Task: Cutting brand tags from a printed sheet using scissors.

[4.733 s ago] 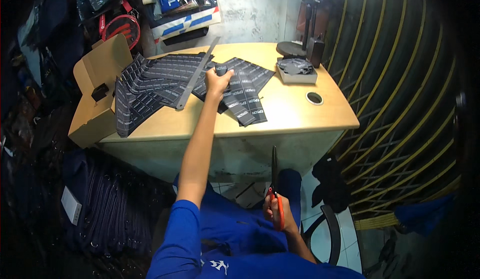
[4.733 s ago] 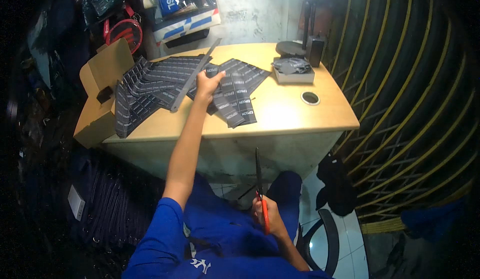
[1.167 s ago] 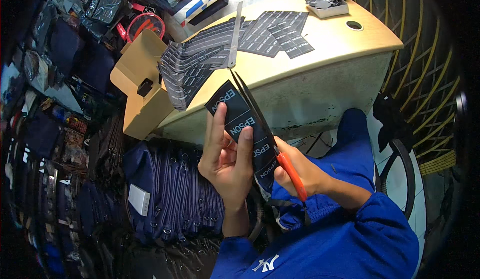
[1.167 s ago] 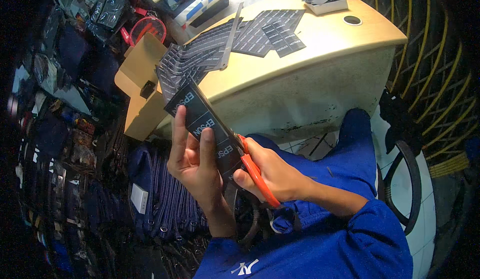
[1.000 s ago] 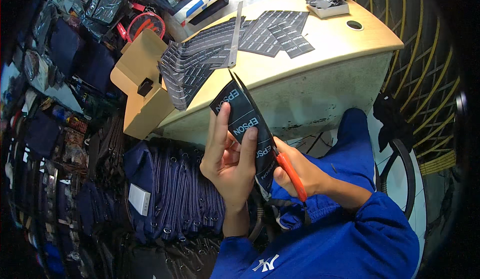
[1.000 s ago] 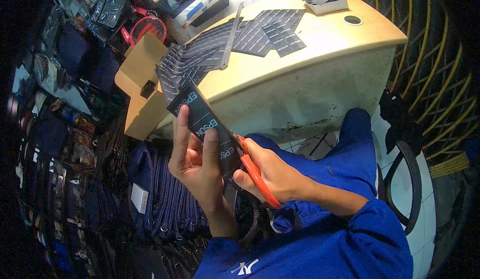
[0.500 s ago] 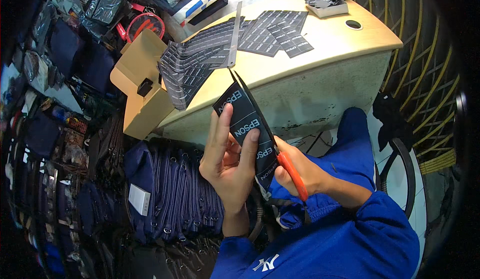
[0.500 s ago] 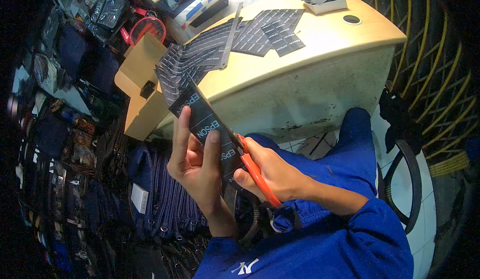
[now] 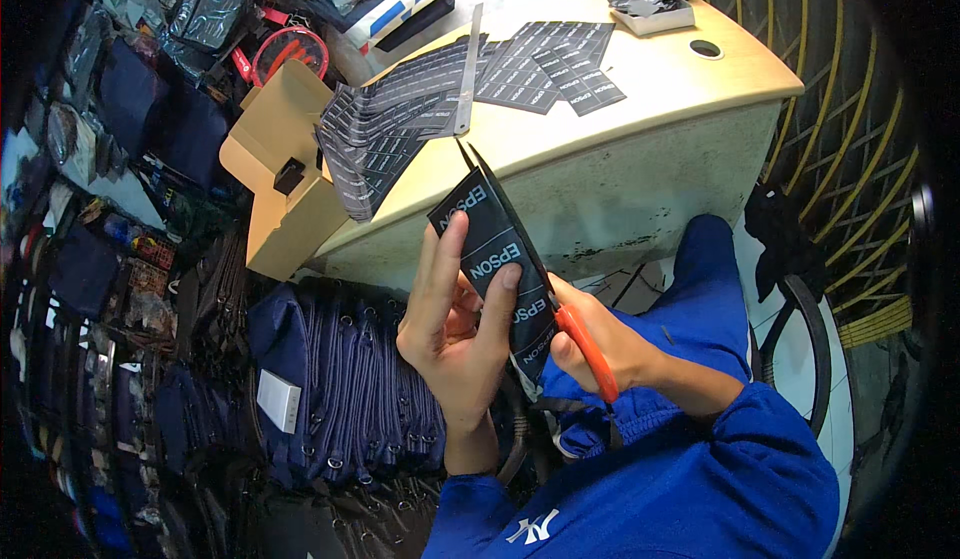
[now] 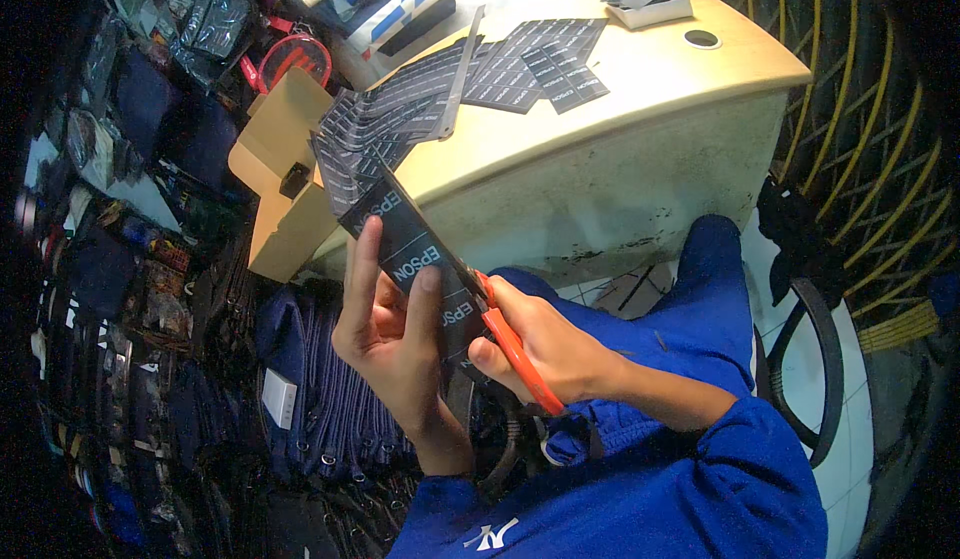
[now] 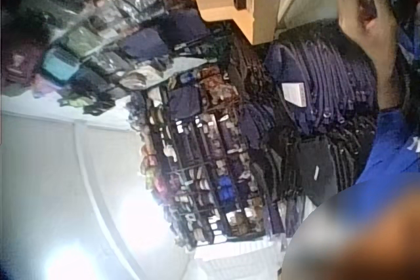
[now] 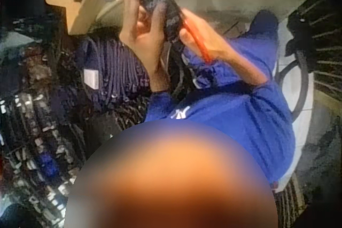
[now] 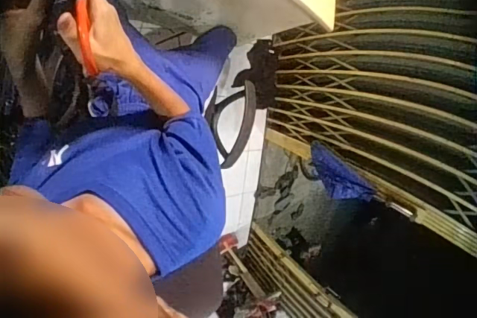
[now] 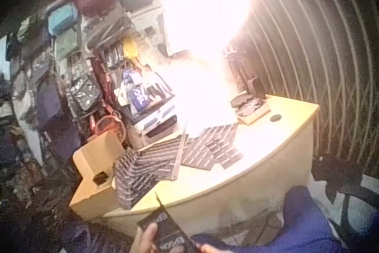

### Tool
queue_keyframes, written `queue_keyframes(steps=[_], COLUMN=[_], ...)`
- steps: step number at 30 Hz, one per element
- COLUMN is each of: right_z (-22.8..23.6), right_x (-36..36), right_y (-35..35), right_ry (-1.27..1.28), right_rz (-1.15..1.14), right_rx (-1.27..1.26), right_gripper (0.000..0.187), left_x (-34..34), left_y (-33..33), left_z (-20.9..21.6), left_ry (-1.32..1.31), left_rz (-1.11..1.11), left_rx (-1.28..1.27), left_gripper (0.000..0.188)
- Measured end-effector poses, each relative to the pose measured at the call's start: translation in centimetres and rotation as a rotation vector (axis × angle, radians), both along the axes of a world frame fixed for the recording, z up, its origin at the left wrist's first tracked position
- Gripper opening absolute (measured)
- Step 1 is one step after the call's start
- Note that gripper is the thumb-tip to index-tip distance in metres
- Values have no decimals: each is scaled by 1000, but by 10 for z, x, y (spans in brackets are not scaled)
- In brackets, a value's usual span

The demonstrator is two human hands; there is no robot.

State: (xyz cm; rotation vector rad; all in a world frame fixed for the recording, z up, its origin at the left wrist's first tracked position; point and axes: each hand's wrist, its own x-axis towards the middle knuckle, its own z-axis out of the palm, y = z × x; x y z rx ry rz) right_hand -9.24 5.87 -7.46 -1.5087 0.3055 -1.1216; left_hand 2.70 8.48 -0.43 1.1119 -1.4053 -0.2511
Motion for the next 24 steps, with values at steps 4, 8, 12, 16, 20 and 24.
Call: queue_keyframes(steps=[4,8,12,16,20,24], right_z=[1,2,7,15,17,22], right_x=[-2,-1,-5,-7,-9,-12], right_y=[0,1,1,5,5,7], right_ry=[7,-4,30,64,55,86], right_rz=[21,20,38,97,68,84], right_rx=[7,-16,3,71,43,75], right_gripper=[78,67,56,53,53,53], left_x=[-1,-2,-4,0,-2,-2], left_y=[2,3,3,3,2,2], left_z=[2,2,4,2,3,3], left_ry=[21,58,128,135,149,144], left_rz=[-28,-39,-97,-112,-124,-120], left_rx=[1,4,11,-8,2,7], left_gripper=[50,50,51,51,52,51])
